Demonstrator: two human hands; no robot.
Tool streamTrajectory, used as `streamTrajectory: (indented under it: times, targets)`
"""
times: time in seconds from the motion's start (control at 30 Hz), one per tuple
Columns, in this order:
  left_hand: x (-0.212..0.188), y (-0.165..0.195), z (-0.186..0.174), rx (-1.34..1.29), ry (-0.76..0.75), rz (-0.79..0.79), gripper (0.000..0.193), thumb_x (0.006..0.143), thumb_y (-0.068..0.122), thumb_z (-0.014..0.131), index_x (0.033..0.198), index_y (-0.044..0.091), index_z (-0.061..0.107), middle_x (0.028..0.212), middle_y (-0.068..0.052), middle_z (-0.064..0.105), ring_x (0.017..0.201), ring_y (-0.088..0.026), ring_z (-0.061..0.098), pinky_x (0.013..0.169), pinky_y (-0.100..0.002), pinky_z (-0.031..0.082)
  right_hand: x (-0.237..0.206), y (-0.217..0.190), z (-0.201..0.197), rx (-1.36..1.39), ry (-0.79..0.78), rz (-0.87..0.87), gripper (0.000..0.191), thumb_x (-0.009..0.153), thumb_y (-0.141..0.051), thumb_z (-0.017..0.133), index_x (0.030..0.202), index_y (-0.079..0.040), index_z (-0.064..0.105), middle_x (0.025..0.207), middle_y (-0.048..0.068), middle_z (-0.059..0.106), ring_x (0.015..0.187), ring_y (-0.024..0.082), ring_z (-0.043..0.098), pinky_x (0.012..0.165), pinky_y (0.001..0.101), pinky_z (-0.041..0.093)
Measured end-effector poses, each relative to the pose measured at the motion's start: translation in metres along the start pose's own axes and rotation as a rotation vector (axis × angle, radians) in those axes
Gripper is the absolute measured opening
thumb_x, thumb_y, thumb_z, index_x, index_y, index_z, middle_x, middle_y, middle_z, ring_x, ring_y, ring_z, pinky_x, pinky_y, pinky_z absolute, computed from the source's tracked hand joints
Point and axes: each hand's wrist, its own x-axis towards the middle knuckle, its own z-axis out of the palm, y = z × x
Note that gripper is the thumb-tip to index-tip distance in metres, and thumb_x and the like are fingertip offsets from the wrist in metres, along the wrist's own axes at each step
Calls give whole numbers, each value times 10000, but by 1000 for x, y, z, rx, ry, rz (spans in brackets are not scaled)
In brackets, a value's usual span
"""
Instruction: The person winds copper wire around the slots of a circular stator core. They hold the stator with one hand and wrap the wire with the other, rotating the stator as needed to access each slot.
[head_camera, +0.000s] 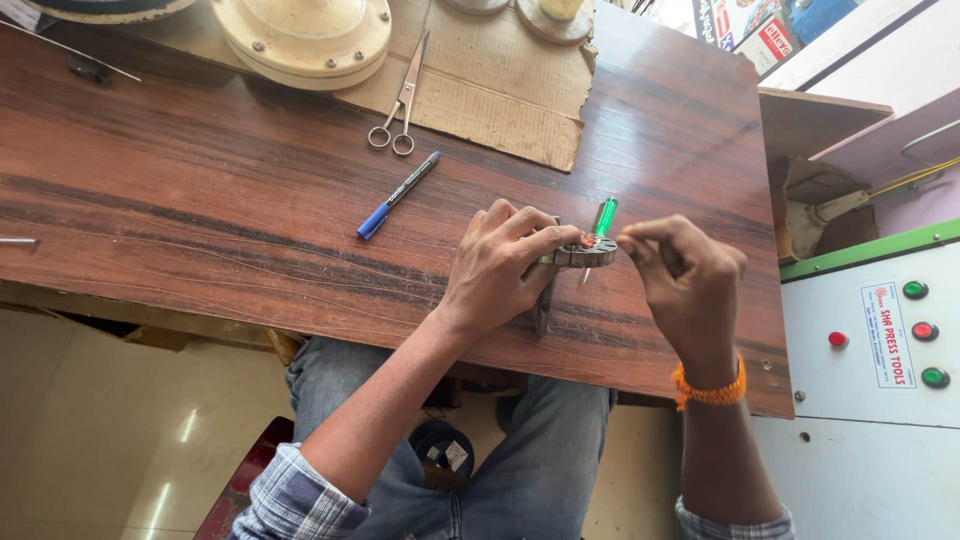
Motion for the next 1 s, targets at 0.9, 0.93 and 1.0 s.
streamTrajectory:
  times: [0.9, 0.93, 1.0]
  targets:
    - [44, -57, -6, -1068, -501, -369, 562, 891, 138, 775, 1402, 58, 555, 1028, -75, 796, 998, -115, 714, 926, -304, 548, 13, -26, 5, 14, -254, 104, 82, 895, -85, 823, 941, -47, 766, 554, -37, 493, 505, 22, 381, 457, 256, 290]
    - [44, -58, -5, -1085, -506, -373, 503, 897, 128, 769, 1358, 47, 586, 1033, -75, 795, 992, -107, 715, 912, -293, 555, 8, -27, 5, 23, -259, 131, 87, 883, -83, 825, 942, -49, 772, 541, -29, 466, 503, 25, 368, 453, 256, 286]
    - [43, -58, -3, -1070, -505, -384, 425, 917, 130, 766, 1303, 44, 611, 1037, -84, 800, 993, -106, 722, 910, -284, 563, -1, -27, 8, 72, -253, 133, 86, 873, -82, 825, 927, -50, 767, 546, -47, 485, 496, 10, 381, 445, 242, 298]
